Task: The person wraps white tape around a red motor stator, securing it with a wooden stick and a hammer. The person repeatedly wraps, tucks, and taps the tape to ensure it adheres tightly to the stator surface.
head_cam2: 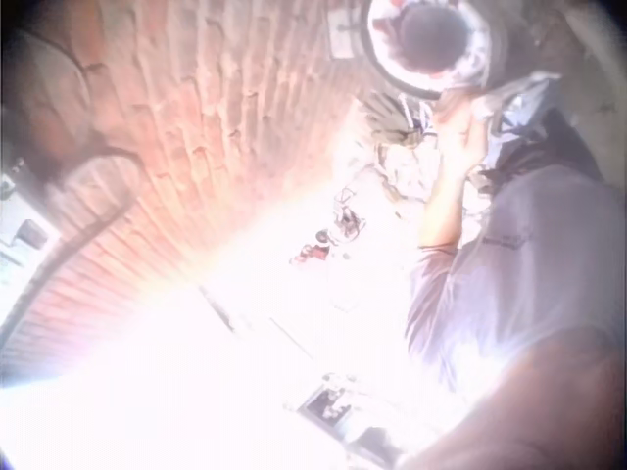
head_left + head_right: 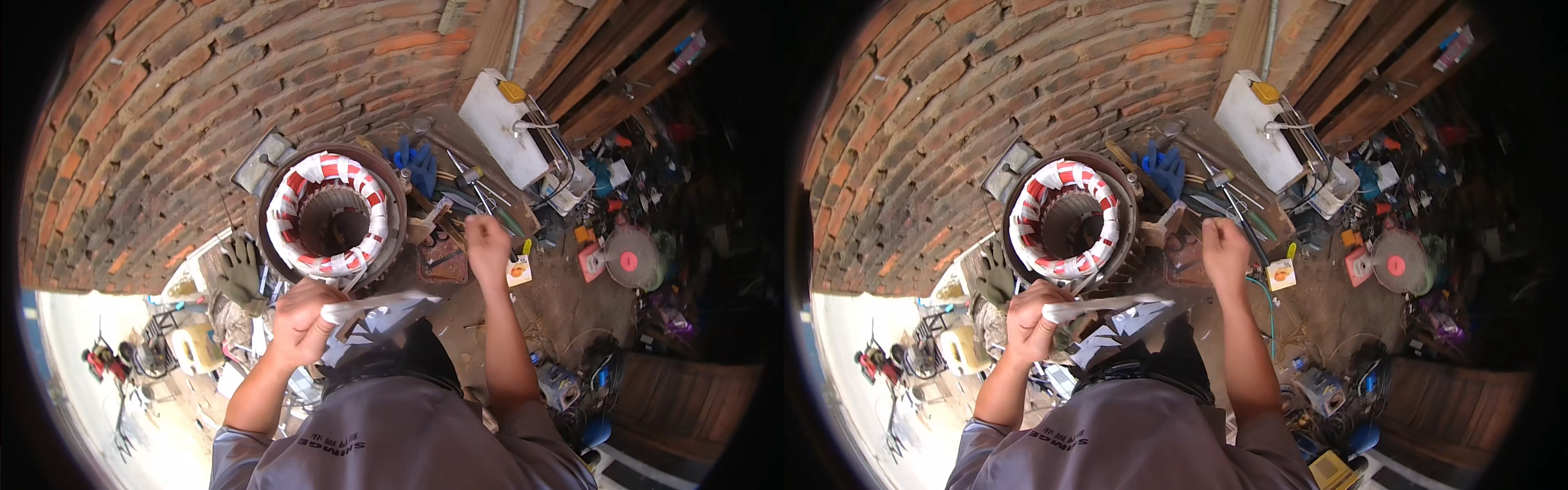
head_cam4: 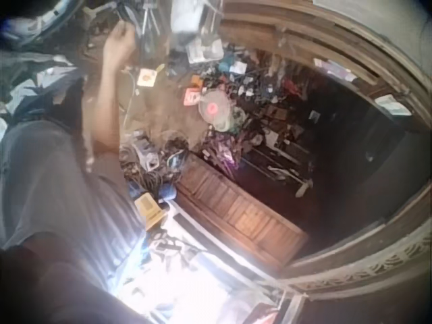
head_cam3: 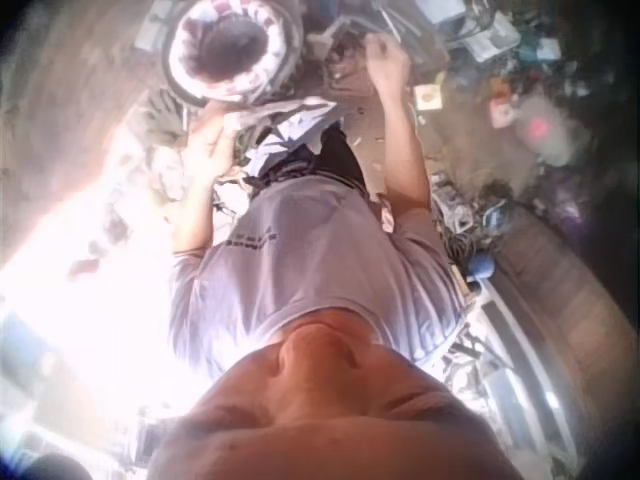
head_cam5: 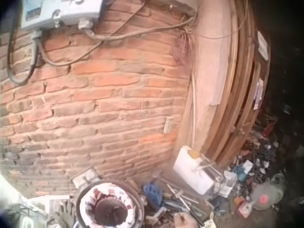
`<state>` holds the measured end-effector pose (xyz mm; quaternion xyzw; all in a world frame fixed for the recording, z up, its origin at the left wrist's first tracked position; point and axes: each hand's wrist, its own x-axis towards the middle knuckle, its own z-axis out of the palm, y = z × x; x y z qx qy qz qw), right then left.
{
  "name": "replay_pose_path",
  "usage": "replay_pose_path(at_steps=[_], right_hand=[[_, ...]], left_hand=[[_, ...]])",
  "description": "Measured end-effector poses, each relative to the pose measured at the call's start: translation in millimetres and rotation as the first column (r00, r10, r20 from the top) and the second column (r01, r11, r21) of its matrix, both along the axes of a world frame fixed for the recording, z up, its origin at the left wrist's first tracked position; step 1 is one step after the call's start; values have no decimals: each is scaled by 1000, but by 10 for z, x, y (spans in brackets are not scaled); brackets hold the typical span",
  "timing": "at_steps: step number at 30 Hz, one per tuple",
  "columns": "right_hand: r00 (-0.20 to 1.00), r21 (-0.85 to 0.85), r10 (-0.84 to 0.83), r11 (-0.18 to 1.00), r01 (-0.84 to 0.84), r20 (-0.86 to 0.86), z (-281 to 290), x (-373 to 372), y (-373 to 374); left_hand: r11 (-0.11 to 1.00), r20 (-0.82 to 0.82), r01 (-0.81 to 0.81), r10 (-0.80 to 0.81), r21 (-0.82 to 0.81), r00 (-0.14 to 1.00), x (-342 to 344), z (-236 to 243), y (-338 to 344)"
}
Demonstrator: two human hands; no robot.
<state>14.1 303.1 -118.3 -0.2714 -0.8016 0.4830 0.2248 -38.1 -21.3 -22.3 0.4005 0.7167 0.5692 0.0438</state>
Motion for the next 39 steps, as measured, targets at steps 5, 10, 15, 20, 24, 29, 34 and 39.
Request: replay_pose_path(at_steps=[5,10,15,20,24,29,34,39], right_hand=[[802,397,130,816,-421,583,-920,-465,114],[812,407,145,807,-428,565,-1051,-470,266],[867,318,275,849,-422,417,-933,261,645],[987,-160,160,974,-158,2,-309,979,860],[811,-587,31,674,-449,-584,1067,368,857],[404,-346,193,276,-897,-894,1683,-95,257],[103,-115,471,2,-993,-876,1714,-658,-51],[59,-144,618,-88,-986,-784,1482,-921,-184]], left_hand=[[990,-148,-68,49,-123,988,107,34,-56],[924,-222,-210,143,-319,965,450,72,-19],[908,31,-414,417,-64,909,768,-248,131],[775,161,-622,604,110,781,912,-466,391],[747,94,-644,638,167,764,905,-502,480],[733,133,-615,606,292,784,832,-558,502],[720,131,-598,594,353,793,773,-572,484],[739,133,-570,564,360,815,755,-561,474]])
